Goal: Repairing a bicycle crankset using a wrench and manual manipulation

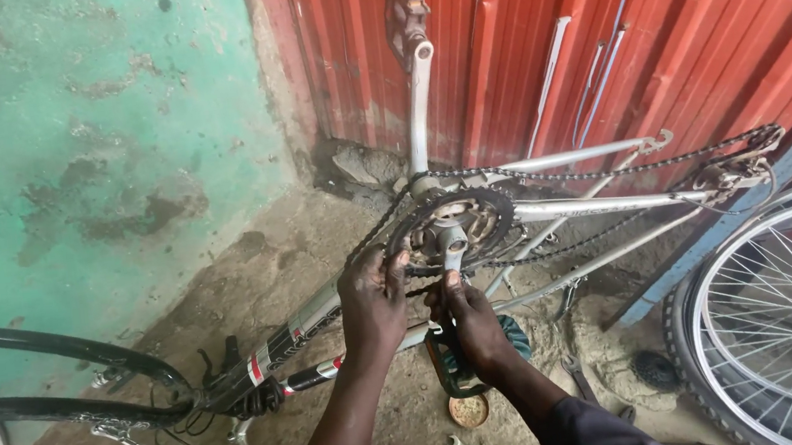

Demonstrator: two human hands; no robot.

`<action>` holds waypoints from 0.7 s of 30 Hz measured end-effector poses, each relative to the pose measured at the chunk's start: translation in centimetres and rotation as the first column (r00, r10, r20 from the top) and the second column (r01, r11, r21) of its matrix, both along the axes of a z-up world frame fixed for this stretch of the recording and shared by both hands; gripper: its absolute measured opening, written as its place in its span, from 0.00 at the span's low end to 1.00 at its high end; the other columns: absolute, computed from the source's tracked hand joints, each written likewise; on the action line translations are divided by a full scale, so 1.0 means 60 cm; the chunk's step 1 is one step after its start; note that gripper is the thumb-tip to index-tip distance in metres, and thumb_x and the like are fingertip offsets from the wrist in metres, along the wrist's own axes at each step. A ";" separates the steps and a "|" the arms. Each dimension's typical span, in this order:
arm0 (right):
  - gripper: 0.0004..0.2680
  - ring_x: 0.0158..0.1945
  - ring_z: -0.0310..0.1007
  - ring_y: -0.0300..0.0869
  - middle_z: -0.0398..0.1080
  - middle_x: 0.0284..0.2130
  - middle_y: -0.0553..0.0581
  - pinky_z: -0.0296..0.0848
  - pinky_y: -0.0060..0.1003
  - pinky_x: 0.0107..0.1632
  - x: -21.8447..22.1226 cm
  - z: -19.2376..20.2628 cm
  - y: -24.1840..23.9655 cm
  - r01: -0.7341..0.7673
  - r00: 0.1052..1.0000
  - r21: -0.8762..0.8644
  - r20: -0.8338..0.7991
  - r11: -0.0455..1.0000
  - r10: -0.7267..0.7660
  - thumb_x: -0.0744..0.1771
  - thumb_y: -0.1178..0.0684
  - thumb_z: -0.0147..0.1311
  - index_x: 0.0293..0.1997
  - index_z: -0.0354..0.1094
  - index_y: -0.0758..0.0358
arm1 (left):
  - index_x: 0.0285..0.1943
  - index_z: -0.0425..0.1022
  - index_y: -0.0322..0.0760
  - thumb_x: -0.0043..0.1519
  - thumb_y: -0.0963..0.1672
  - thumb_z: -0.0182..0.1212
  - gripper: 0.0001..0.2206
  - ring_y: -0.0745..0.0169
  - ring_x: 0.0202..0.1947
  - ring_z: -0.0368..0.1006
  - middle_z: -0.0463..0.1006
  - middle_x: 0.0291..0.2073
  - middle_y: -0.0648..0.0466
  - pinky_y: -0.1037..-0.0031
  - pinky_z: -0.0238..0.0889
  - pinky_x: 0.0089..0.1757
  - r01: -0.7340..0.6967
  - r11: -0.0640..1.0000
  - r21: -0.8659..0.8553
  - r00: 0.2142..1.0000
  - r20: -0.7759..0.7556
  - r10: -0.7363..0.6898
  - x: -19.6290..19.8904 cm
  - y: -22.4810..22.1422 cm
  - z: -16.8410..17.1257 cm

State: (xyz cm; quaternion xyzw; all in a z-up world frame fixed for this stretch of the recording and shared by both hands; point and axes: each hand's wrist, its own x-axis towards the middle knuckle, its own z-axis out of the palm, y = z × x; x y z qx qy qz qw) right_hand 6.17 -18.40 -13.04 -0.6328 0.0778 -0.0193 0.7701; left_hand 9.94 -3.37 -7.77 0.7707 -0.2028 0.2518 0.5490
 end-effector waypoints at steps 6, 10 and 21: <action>0.30 0.33 0.67 0.46 0.66 0.25 0.60 0.69 0.40 0.38 -0.022 0.047 0.011 0.035 0.999 0.060 0.031 0.998 -0.037 0.71 0.29 0.31 0.40 0.73 0.72 | 0.39 0.81 0.33 0.67 0.46 0.62 0.11 0.41 0.31 0.78 0.77 0.26 0.41 0.64 0.72 0.34 -0.058 0.998 -0.004 0.998 -0.008 0.058 0.012 0.006 -0.018; 0.26 0.21 0.55 0.36 0.58 0.16 0.53 0.58 0.30 0.28 0.004 0.010 0.014 0.199 0.970 0.082 0.124 0.977 -0.208 0.72 0.32 0.40 0.35 0.75 0.71 | 0.38 0.79 0.30 0.67 0.44 0.61 0.09 0.49 0.27 0.83 0.81 0.26 0.38 0.70 0.74 0.30 0.030 0.994 -0.109 0.994 -0.103 -0.041 0.039 0.020 -0.051; 0.22 0.17 0.56 0.32 0.59 0.12 0.49 0.58 0.25 0.26 0.019 0.006 0.042 0.305 0.924 0.166 0.189 0.938 -0.334 0.72 0.36 0.47 0.27 0.72 0.66 | 0.48 0.79 0.26 0.68 0.42 0.59 0.10 0.35 0.33 0.83 0.82 0.33 0.31 0.59 0.77 0.34 0.103 0.978 -0.183 0.985 -0.115 -0.125 -0.001 0.012 0.003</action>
